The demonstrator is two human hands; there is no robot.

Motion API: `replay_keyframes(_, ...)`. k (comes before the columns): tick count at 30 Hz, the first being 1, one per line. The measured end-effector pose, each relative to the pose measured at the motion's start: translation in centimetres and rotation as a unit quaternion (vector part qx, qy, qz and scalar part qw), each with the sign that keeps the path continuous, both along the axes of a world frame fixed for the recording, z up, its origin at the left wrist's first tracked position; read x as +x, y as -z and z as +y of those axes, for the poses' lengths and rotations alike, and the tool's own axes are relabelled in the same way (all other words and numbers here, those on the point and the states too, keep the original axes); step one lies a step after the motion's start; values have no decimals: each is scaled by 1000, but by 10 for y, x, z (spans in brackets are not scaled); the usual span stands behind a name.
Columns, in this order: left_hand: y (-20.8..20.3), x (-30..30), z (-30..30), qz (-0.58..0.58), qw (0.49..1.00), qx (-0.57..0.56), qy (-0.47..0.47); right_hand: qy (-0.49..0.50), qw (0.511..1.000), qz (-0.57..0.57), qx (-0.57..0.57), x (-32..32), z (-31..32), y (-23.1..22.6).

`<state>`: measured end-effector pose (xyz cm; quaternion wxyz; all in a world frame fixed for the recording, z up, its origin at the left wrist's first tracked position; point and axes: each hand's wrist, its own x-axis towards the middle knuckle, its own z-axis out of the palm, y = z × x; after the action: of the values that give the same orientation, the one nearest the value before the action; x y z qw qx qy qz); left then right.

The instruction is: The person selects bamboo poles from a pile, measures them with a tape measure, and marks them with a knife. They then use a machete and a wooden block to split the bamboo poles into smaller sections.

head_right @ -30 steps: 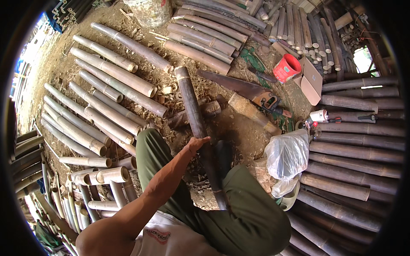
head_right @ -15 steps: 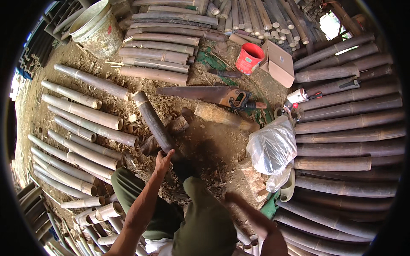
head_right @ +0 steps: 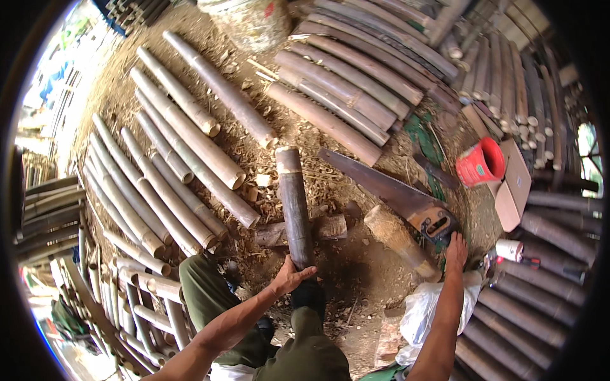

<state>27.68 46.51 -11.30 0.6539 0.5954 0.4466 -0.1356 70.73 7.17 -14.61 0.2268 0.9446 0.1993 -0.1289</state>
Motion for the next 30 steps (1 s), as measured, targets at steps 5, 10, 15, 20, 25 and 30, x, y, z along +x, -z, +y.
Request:
replay_keyframes(5, 10, -16, -6, -49, 996, -13, -75, -94, 990, 101, 4, -22, 2, -43)
replay_keyframes(10, 22, -7, -10, -88, 985, -90, -121, 30, 977, 160, 139, -34, -97, -118)
replay_keyframes(15, 8, -2, -4, -86, 991, -62, -86, 103, 990, 93, 37, -43, -80, -276)
replay_keyframes(20, 11, -5, 0, -111, 991, -61, -47, 161, 975, 94, 124, 5, -39, -401)
replay_keyframes(25, 4, -8, 5, -112, 990, -58, -67, 126, 971, -9, 205, 106, 57, -350)
replay_keyframes(30, 6, -5, -3, -119, 988, -67, -74, 107, 994, -12, 29, 165, 153, -278)
